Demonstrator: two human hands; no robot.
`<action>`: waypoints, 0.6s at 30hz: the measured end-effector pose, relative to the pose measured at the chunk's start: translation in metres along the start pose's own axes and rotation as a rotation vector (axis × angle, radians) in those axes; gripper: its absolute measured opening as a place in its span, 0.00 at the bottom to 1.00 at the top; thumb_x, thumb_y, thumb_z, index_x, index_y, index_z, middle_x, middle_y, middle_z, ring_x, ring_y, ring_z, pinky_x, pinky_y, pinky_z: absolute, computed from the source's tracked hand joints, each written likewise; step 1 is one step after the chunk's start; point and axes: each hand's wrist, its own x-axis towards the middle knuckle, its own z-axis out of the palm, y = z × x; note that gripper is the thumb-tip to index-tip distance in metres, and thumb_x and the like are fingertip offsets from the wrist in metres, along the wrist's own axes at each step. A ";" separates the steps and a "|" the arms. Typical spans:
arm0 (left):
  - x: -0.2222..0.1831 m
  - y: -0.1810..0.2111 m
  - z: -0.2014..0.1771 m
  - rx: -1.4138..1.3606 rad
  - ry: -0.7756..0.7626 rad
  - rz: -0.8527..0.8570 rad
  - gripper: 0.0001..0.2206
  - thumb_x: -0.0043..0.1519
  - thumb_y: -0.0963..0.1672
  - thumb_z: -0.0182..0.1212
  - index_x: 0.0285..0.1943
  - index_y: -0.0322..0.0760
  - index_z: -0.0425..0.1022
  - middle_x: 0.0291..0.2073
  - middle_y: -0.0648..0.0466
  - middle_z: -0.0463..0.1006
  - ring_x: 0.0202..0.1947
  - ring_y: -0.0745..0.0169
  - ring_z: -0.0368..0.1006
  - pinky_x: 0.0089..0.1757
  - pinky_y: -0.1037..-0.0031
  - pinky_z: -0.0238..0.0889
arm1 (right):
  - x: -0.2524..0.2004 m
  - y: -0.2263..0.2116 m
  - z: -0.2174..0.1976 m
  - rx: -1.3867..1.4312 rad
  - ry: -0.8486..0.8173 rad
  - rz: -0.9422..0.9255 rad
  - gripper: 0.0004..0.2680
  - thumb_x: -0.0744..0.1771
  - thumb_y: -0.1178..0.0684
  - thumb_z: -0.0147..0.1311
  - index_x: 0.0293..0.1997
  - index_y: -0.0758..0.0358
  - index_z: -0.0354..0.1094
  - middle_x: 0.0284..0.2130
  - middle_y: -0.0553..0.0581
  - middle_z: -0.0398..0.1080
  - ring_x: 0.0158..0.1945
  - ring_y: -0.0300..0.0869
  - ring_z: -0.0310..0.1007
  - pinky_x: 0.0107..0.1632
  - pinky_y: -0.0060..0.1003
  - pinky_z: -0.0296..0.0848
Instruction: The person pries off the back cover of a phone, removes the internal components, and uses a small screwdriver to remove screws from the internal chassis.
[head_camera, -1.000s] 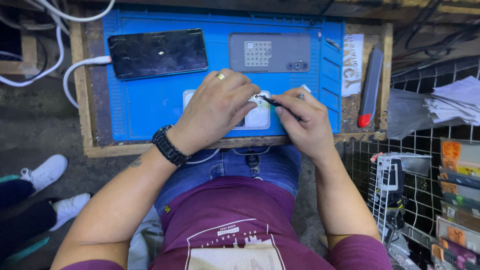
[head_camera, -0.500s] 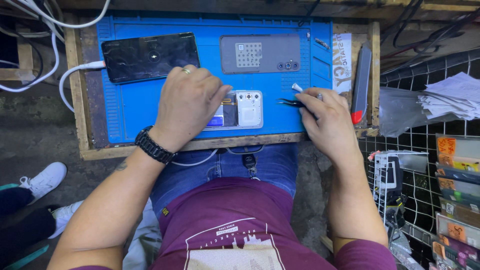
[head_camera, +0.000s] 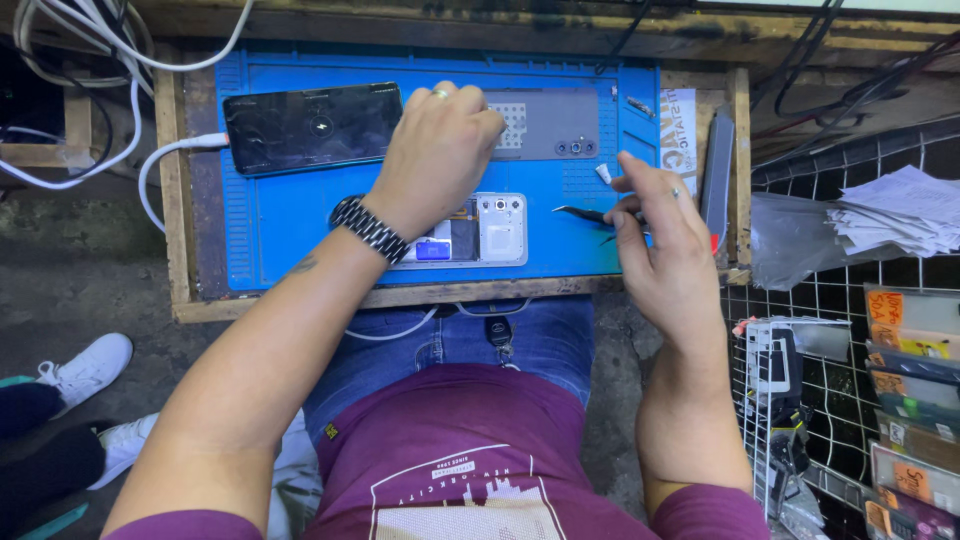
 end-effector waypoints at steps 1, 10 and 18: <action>0.004 -0.002 0.005 0.012 -0.002 -0.006 0.05 0.60 0.40 0.60 0.30 0.38 0.75 0.32 0.50 0.73 0.38 0.48 0.70 0.41 0.60 0.60 | -0.002 0.002 0.001 0.006 0.011 -0.009 0.20 0.68 0.71 0.51 0.69 0.68 0.60 0.51 0.63 0.69 0.44 0.43 0.75 0.51 0.35 0.74; 0.012 -0.010 0.023 0.076 -0.071 0.016 0.05 0.58 0.41 0.59 0.28 0.40 0.75 0.31 0.50 0.73 0.38 0.50 0.70 0.40 0.61 0.60 | -0.015 0.021 0.005 0.037 0.080 0.019 0.20 0.68 0.71 0.52 0.70 0.69 0.60 0.52 0.63 0.69 0.44 0.41 0.74 0.52 0.35 0.74; 0.018 -0.004 0.016 0.041 -0.045 0.000 0.06 0.57 0.42 0.62 0.28 0.37 0.72 0.29 0.48 0.74 0.35 0.47 0.72 0.39 0.59 0.61 | -0.016 0.019 0.008 0.112 0.083 -0.020 0.29 0.67 0.70 0.53 0.79 0.65 0.46 0.59 0.64 0.65 0.51 0.43 0.72 0.55 0.35 0.74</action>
